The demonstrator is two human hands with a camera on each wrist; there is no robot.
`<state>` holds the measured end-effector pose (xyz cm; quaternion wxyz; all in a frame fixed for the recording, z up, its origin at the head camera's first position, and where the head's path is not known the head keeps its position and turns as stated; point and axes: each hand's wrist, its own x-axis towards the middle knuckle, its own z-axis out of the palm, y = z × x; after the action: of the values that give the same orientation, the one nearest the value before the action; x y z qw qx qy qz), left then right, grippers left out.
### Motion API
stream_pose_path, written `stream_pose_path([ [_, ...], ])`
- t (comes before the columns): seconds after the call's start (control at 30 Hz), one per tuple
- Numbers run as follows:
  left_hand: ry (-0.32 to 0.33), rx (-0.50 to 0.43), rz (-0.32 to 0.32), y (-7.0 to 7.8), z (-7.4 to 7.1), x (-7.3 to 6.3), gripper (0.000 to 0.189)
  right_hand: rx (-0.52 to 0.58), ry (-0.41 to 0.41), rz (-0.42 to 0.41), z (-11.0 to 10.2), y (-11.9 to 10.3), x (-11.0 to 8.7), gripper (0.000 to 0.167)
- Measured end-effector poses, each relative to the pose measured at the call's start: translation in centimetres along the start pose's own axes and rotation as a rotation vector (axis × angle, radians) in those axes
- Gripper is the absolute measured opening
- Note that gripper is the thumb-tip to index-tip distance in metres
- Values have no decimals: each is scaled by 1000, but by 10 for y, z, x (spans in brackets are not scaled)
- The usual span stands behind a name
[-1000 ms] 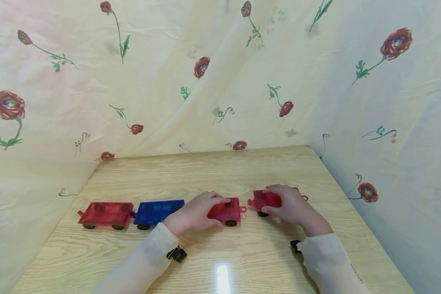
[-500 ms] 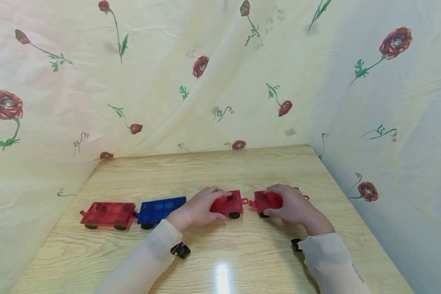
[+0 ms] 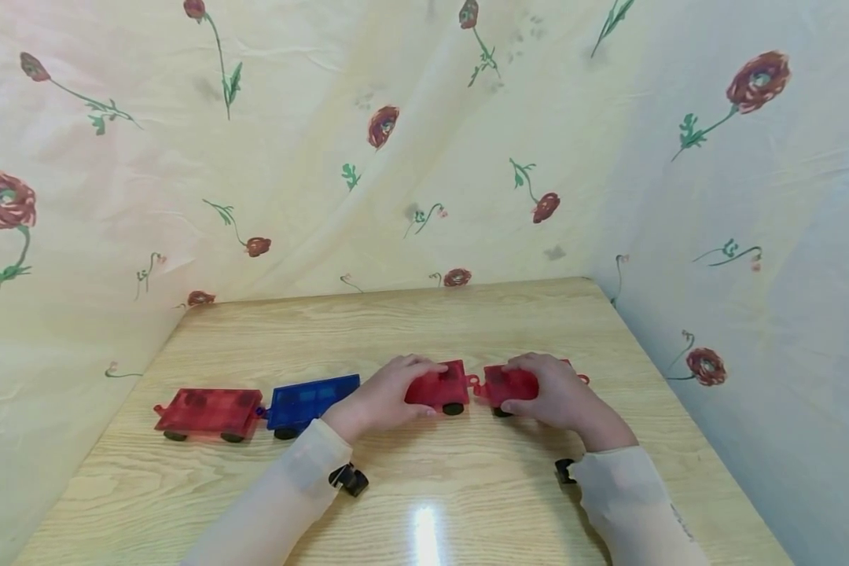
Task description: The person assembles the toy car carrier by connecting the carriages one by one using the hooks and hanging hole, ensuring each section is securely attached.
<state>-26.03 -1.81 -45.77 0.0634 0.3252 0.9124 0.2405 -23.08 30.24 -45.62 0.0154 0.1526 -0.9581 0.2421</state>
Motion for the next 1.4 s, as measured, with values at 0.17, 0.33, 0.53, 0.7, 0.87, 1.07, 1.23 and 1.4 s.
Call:
stream_pose_path([
  [0.17, 0, 15, 19, 0, 2, 2, 74, -12, 2, 0, 1, -2, 1, 69],
  [0.33, -2, 28, 35, 0, 4, 2, 72, -12, 3, 0, 3, -3, 2, 68],
  [0.53, -1, 56, 41, -1, 4, 3, 71, -1, 5, 7, 0, -7, 1, 67],
  [0.7, 0, 66, 47, -1, 4, 4, 70, 5, 4, 18, 0, -8, 1, 68],
  [0.87, 5, 82, 56, -1, 5, 4, 70, 7, 3, 8, 1, -8, 1, 68],
  [1.07, -8, 100, 40, 0, 2, 2, 69, 13, -6, 13, 2, -8, 1, 69],
  [1.23, -16, 96, 29, 1, 0, 0, 69, 17, -11, 15, 2, -7, 0, 68],
  [1.4, -20, 101, 37, 0, 0, 0, 69, 18, -12, 22, 2, -6, -1, 69],
])
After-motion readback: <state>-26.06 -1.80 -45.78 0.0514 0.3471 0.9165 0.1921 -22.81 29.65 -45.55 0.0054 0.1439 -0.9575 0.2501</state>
